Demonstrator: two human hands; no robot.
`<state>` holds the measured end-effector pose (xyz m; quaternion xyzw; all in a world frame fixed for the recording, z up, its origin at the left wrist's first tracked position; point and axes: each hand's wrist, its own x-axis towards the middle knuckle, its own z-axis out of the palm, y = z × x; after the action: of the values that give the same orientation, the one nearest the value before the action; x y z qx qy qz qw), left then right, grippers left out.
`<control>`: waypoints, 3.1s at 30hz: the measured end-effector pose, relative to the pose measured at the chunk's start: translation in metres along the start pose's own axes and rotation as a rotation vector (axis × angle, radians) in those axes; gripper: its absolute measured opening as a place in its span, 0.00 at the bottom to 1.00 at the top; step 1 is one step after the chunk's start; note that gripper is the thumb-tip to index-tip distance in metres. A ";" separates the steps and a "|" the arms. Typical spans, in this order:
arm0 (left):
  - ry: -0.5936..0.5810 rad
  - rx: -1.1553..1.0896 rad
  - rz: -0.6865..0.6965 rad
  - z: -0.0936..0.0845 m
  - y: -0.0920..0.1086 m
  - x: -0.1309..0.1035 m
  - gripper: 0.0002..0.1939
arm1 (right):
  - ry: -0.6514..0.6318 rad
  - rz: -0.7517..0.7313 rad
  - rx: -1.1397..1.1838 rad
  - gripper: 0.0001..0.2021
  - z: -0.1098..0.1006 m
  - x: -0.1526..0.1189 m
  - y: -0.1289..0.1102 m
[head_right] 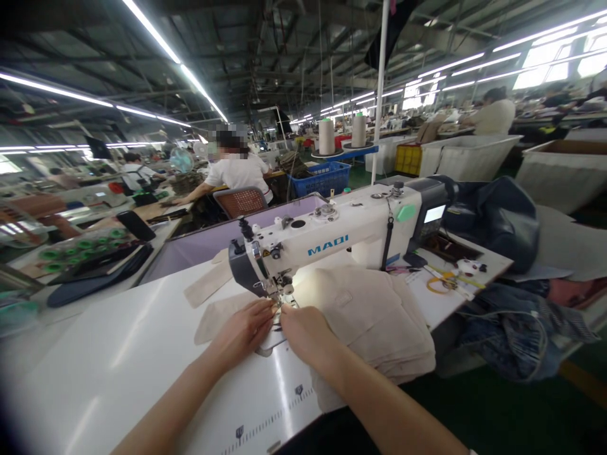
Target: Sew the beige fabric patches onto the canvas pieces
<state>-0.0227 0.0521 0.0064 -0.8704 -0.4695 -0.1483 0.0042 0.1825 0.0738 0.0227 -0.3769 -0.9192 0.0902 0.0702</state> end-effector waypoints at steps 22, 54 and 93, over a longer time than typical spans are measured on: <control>-0.204 0.104 -0.217 -0.009 0.056 -0.013 0.09 | -0.032 0.040 0.015 0.15 0.008 -0.036 -0.017; 0.013 0.063 -0.027 0.002 0.022 -0.006 0.15 | -0.030 0.039 -0.007 0.12 0.000 -0.007 -0.006; 0.075 -0.017 -0.017 -0.017 0.068 -0.016 0.26 | 0.070 -0.217 0.301 0.07 -0.035 -0.098 0.012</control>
<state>0.0205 -0.0019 0.0272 -0.8602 -0.4749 -0.1850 0.0132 0.2667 0.0171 0.0483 -0.2636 -0.9276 0.2054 0.1672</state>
